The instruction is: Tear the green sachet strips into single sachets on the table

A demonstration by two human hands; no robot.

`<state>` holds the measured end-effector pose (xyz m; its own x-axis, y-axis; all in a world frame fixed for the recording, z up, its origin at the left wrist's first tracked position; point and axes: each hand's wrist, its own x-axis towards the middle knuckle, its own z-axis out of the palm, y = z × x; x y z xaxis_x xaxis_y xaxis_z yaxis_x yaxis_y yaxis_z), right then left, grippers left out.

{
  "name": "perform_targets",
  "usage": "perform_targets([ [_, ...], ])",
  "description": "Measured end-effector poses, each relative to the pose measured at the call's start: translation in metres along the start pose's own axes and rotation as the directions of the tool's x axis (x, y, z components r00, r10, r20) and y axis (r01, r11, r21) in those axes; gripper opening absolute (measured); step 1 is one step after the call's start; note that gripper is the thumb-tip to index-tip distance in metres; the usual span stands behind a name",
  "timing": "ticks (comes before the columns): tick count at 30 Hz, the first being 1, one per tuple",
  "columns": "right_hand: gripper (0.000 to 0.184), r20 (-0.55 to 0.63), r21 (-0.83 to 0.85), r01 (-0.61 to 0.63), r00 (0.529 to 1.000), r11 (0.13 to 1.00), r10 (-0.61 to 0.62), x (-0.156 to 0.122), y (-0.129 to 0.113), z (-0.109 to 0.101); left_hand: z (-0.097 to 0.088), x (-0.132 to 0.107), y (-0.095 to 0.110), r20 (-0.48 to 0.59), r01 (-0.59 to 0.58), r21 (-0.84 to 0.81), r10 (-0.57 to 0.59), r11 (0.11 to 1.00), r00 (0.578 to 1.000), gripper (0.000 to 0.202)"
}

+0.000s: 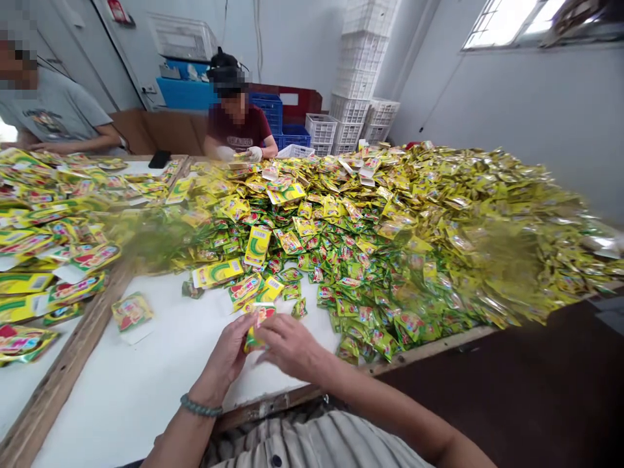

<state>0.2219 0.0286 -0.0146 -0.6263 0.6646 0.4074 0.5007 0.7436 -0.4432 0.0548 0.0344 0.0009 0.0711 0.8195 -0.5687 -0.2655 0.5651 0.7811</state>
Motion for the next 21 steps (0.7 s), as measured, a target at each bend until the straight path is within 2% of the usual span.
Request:
perform_targets([
  [1,0.036,0.007,0.018,0.007,1.000,1.000,-0.007,-0.004,-0.004,0.000,-0.002,0.003,-0.003,-0.042,-0.018,0.003,0.018,1.000,0.999,0.046],
  [3,0.040,-0.009,-0.018,-0.117,0.993,0.993,0.117,-0.012,-0.001,-0.003,-0.014,0.007,-0.008,-0.117,-0.041,0.096,0.053,0.994,0.992,0.054],
  [5,0.038,-0.009,-0.120,-0.283,0.959,0.952,0.284,-0.021,0.013,-0.006,-0.030,0.010,-0.013,-0.144,-0.028,0.291,0.072,0.956,0.987,0.056],
  [6,0.040,0.017,-0.175,-0.328,0.942,0.928,0.335,-0.025,0.022,-0.005,-0.038,0.010,-0.016,-0.146,-0.019,0.413,0.087,0.911,0.986,0.054],
  [8,0.047,0.092,-0.257,-0.340,0.923,0.905,0.373,-0.031,0.038,0.001,-0.049,0.010,-0.020,-0.163,0.008,0.666,0.134,0.746,0.977,0.048],
  [10,0.050,0.146,-0.291,-0.317,0.918,0.903,0.369,-0.033,0.051,0.010,-0.051,0.008,-0.021,-0.185,0.050,0.855,0.215,0.516,0.959,0.044],
  [12,0.041,0.160,-0.284,-0.307,0.919,0.908,0.361,-0.031,0.059,0.017,-0.047,0.005,-0.019,-0.173,0.057,0.943,0.336,0.328,0.926,0.046],
  [14,0.034,0.129,-0.219,-0.348,0.916,0.911,0.381,-0.026,0.062,0.019,-0.040,0.003,-0.015,-0.119,-0.007,0.968,0.483,0.251,0.868,0.049],
  [15,0.033,0.082,-0.153,-0.406,0.904,0.901,0.421,-0.022,0.061,0.019,-0.036,0.002,-0.012,-0.105,-0.049,0.963,0.536,0.266,0.837,0.050],
  [16,0.030,0.025,-0.060,-0.467,0.883,0.882,0.469,-0.017,0.059,0.019,-0.032,0.001,-0.009,-0.108,-0.091,0.943,0.554,0.320,0.825,0.051],
  [17,0.025,-0.031,0.053,-0.514,0.856,0.856,0.516,-0.012,0.055,0.018,-0.027,0.001,-0.007,-0.119,-0.134,0.898,0.525,0.418,0.843,0.052],
  [19,0.020,-0.108,0.288,-0.530,0.810,0.798,0.577,-0.002,0.045,0.015,-0.015,0.004,-0.005,-0.086,-0.195,0.703,0.354,0.684,0.931,0.056],
  [20,0.025,-0.109,0.387,-0.510,0.802,0.768,0.587,0.003,0.039,0.014,-0.009,0.006,-0.005,-0.030,-0.201,0.564,0.264,0.801,0.964,0.060],
  [21,0.031,-0.085,0.464,-0.490,0.805,0.738,0.587,0.007,0.033,0.012,-0.003,0.009,-0.005,0.034,-0.195,0.426,0.200,0.883,0.979,0.066],
])
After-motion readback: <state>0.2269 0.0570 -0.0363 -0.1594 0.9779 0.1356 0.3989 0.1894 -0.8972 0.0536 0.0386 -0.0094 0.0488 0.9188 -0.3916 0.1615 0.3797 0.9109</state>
